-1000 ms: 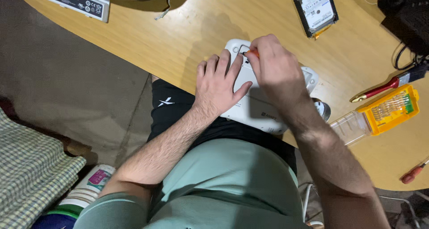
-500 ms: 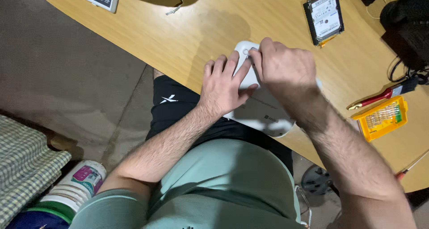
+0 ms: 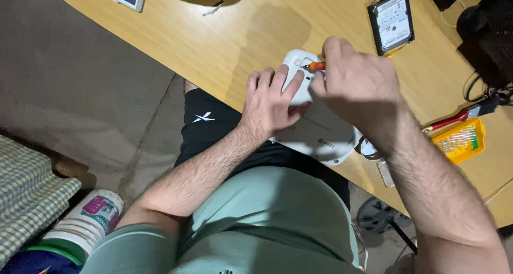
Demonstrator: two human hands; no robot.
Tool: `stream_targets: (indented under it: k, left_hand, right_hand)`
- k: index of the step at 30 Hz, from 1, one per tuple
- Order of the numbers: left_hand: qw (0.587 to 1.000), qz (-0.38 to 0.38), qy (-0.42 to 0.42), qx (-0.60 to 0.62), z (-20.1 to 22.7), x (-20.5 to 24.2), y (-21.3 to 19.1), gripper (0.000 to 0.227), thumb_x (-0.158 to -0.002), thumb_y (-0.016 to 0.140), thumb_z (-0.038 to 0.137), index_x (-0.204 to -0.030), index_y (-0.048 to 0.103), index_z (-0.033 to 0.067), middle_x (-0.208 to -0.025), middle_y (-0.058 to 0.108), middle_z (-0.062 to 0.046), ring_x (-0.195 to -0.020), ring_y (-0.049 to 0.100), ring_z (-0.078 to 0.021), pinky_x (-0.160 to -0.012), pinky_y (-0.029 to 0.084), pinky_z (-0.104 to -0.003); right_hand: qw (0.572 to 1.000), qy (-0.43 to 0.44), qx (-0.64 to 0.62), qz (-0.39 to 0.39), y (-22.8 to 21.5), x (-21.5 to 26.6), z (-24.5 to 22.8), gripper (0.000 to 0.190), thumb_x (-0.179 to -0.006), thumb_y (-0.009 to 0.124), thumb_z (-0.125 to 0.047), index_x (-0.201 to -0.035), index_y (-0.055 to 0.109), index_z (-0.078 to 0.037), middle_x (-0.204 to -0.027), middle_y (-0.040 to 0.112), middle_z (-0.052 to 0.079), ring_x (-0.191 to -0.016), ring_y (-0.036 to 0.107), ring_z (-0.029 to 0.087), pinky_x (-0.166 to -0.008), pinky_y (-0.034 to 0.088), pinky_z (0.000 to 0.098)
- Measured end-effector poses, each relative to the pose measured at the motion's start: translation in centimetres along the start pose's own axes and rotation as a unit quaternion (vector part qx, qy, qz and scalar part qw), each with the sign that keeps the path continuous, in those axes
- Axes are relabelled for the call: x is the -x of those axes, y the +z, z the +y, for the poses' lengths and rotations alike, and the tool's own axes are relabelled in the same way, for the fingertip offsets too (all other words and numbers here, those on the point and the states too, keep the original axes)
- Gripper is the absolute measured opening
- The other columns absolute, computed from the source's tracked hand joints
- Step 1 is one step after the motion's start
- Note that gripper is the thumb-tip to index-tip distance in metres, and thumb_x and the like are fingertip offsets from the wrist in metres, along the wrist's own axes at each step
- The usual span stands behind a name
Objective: The person uses a screwdriver to tighten several screws on the back panel of a white electronic device. They repeatedly dip the screwdriver tip into a small metal tin before securing each screw on the device.
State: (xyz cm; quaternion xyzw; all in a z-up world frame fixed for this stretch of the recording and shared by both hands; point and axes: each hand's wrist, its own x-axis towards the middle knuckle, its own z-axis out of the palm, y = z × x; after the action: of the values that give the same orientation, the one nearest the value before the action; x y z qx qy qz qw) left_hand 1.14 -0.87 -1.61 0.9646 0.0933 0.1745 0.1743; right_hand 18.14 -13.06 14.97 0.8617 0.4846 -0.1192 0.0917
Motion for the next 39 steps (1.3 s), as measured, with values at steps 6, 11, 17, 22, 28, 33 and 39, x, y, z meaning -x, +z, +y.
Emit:
stream_targets:
  k: [6,11,17,22,28,33,39]
  left_hand:
    - [0.998,-0.052,-0.002,0.017,-0.3,0.2,-0.1,0.114,-0.061,0.109,0.062,-0.163,0.067,0.0317,-0.144,0.063,-0.007,-0.125,0.072,-0.0308,-0.114,0.058,-0.061]
    - [1.0,0.018,0.008,0.014,-0.4,0.0,0.2,0.081,-0.09,0.092,0.074,-0.155,0.073,0.0287,-0.137,0.064,-0.008,-0.117,0.073,-0.0306,-0.108,0.057,-0.06]
    - [0.999,-0.038,0.026,0.005,-0.5,-0.5,-1.5,0.075,-0.1,0.085,0.072,-0.156,0.076,0.0234,-0.148,0.074,-0.014,-0.11,0.07,-0.0385,-0.093,0.053,-0.058]
    - [0.999,-0.04,0.03,0.007,-0.5,-0.5,-1.5,0.075,-0.101,0.084,0.07,-0.157,0.075,0.0211,-0.15,0.073,-0.015,-0.11,0.07,-0.0409,-0.093,0.052,-0.059]
    - [1.0,0.004,0.013,0.006,-0.6,-0.1,-0.2,0.083,-0.091,0.089,0.079,-0.156,0.071,0.0301,-0.136,0.06,-0.005,-0.114,0.069,-0.0273,-0.105,0.059,-0.056]
    - [1.0,0.014,0.017,0.0,-0.5,-0.4,-0.8,0.081,-0.09,0.09,0.074,-0.154,0.071,0.0303,-0.134,0.06,-0.005,-0.114,0.068,-0.0266,-0.103,0.058,-0.055]
    - [0.999,0.034,0.018,0.0,-0.5,-0.4,-0.6,0.079,-0.088,0.091,0.072,-0.152,0.073,0.0298,-0.133,0.061,-0.006,-0.111,0.068,-0.0275,-0.101,0.058,-0.055]
  right_hand:
    - [0.999,-0.02,0.03,-0.011,-0.8,0.0,0.1,0.024,-0.137,0.061,-0.034,-0.127,0.072,-0.015,-0.097,0.072,0.001,-0.078,0.087,0.022,-0.072,0.073,0.0405]
    - [0.996,0.018,0.093,-0.007,1.4,0.3,-0.2,0.045,-0.139,0.048,-0.046,-0.107,0.07,-0.024,-0.08,0.073,-0.005,-0.069,0.083,0.015,-0.071,0.068,0.0343]
    - [0.992,-0.056,0.067,0.091,1.6,0.1,0.0,0.018,-0.127,0.067,-0.032,-0.119,0.068,-0.017,-0.112,0.061,0.004,-0.074,0.074,0.022,-0.044,0.051,0.0411]
    - [0.993,-0.053,0.061,0.084,2.1,0.3,0.0,0.042,-0.136,0.068,-0.037,-0.096,0.071,-0.023,-0.094,0.063,-0.001,-0.062,0.066,0.019,-0.048,0.048,0.0389]
    - [0.999,0.026,0.007,-0.028,1.2,-0.2,-0.8,0.039,-0.136,0.049,-0.031,-0.112,0.076,-0.019,-0.079,0.07,-0.004,-0.064,0.079,0.014,-0.063,0.067,0.0322]
    - [0.999,-0.003,-0.034,-0.035,-0.7,0.2,-0.4,0.028,-0.131,0.059,-0.035,-0.124,0.072,-0.012,-0.089,0.073,0.006,-0.074,0.086,0.028,-0.067,0.071,0.0439]
    - [0.999,-0.024,0.044,-0.01,2.0,-0.1,0.3,0.031,-0.135,0.05,-0.031,-0.116,0.072,-0.018,-0.085,0.066,-0.004,-0.068,0.078,0.015,-0.065,0.067,0.0316]
